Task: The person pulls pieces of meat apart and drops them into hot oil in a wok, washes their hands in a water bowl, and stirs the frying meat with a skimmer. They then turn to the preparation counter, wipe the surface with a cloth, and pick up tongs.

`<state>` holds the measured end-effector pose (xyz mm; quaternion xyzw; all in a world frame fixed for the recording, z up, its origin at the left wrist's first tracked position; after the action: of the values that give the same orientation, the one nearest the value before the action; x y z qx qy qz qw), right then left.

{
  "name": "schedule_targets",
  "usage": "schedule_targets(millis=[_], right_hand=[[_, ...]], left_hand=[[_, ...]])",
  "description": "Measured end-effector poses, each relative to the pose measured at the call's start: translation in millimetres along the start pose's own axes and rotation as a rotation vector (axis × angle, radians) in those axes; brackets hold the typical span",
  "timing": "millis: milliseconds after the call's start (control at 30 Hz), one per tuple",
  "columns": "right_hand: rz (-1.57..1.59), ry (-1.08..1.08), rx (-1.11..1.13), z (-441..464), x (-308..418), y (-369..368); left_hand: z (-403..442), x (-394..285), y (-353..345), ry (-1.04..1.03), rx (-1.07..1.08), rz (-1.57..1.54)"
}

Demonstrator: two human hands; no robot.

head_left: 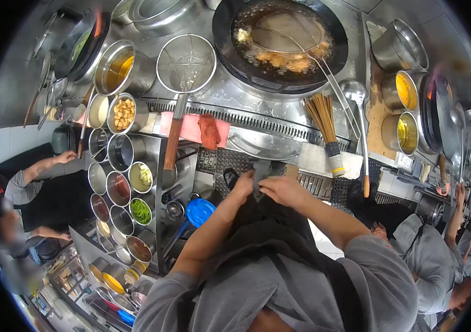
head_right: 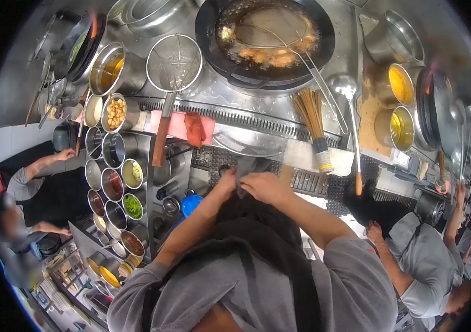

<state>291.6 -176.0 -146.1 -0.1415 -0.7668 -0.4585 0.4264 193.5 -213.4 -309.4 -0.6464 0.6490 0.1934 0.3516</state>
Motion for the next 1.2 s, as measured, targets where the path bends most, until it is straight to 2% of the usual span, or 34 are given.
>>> schedule_targets(millis=[33,100,133,167,200,267,300,367,400,433,500,533,567,633,667,700,767,800,833,900,933,1000,1033,1100,1133,1167,1200], right_hand=[[0.003,0.002,0.008,5.4,1.5,10.5],[0.099,-0.033,-0.291,21.2,-12.6,73.8],[-0.032,-0.074,-0.343,33.4,-21.8,97.0],[-0.162,-0.113,-0.394,45.6,-33.4,117.0],[-0.160,-0.104,-0.380,56.2,-55.0,117.4],[-0.485,-0.011,-0.095,84.6,-95.7,74.7],[-0.480,-0.005,-0.085,95.8,-98.5,72.1],[-0.486,-0.273,-0.004,116.3,-128.9,65.0],[-0.418,-0.497,-0.045,123.8,-145.6,72.9],[-0.420,-0.495,-0.034,125.5,-143.3,73.5],[-0.265,-0.634,-0.060,120.4,-147.2,81.9],[-0.270,-0.410,-0.158,115.7,-131.7,76.2],[-0.271,-0.404,-0.162,113.6,-130.9,71.2],[-0.410,-0.129,0.006,115.7,-108.6,45.0],[-0.366,-0.229,-0.080,122.5,-124.0,58.1],[-0.361,-0.219,-0.084,127.5,-128.1,67.1],[-0.407,-0.607,-0.164,124.6,-159.6,98.4],[-0.403,-0.491,-0.137,117.8,-134.3,98.2],[-0.405,-0.480,-0.144,105.7,-131.0,96.6],[-0.361,-0.164,-0.003,85.8,-115.6,76.7],[-0.364,-0.152,-0.008,78.5,-121.5,78.4],[-0.334,-0.223,-0.329,65.8,-135.2,110.4],[-0.331,-0.213,-0.327,62.1,-134.7,107.1],[-0.190,-0.359,-0.234,59.8,-147.3,95.9],[-0.320,-0.348,-0.163,56.5,-141.2,86.3],[-0.318,-0.340,-0.163,52.6,-138.5,82.6],[-0.303,-0.295,-0.279,50.8,-133.1,90.8]], left_hand=[[11.3,-0.1,16.8,-0.154,0.053,0.336],[6.6,30.4,41.8,0.057,0.067,0.357],[4.4,25.4,47.8,0.056,0.058,0.346],[1.4,27.5,46.4,0.111,0.168,0.457],[-2.6,34.1,43.5,0.170,0.278,0.566],[-0.5,37.2,45.5,0.189,0.267,0.530],[-0.1,41.2,45.2,0.206,0.273,0.503],[2.0,46.0,46.8,0.205,0.197,0.378],[2.3,46.1,47.3,0.196,0.124,0.259],[1.8,47.8,43.6,0.201,0.120,0.249],[-0.5,43.4,39.8,0.208,0.060,0.120],[-2.8,37.8,36.6,0.207,0.059,0.122],[-3.1,31.0,31.6,0.207,0.053,0.056],[-3.5,17.0,19.4,0.205,0.045,-0.014],[-3.8,9.6,14.2,0.201,0.050,-0.051],[-2.7,2.4,12.8,0.191,0.052,-0.081],[1.3,-0.8,17.2,0.169,0.039,0.021],[3.1,-3.8,19.5,0.152,0.040,0.114],[3.2,-7.7,19.4,0.140,0.035,0.115],[-4.5,-5.8,21.9,0.192,-0.031,-0.023],[-6.8,-7.6,24.2,0.181,-0.037,-0.023],[-13.5,-5.4,24.5,0.194,-0.036,-0.165],[-17.2,-0.6,25.7,0.190,-0.045,-0.167],[-17.8,-7.8,19.5,0.095,-0.012,-0.556],[-21.7,-8.0,24.2,0.086,-0.016,-0.553],[-27.5,-4.0,33.7,0.100,-0.057,-0.441],[-34.3,-1.3,42.7,0.120,-0.096,-0.329]])
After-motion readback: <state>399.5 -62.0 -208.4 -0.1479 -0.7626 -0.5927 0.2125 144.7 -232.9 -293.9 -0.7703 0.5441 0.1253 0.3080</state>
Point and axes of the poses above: each hand's wrist, its own z-axis towards the middle knuckle, its own y-axis out of the back of the hand, x = y × z, the point moved 9 cm from there along z, towards the middle knuckle, and after that the axes turned 8 degrees about -y, right-handed, at the moved point
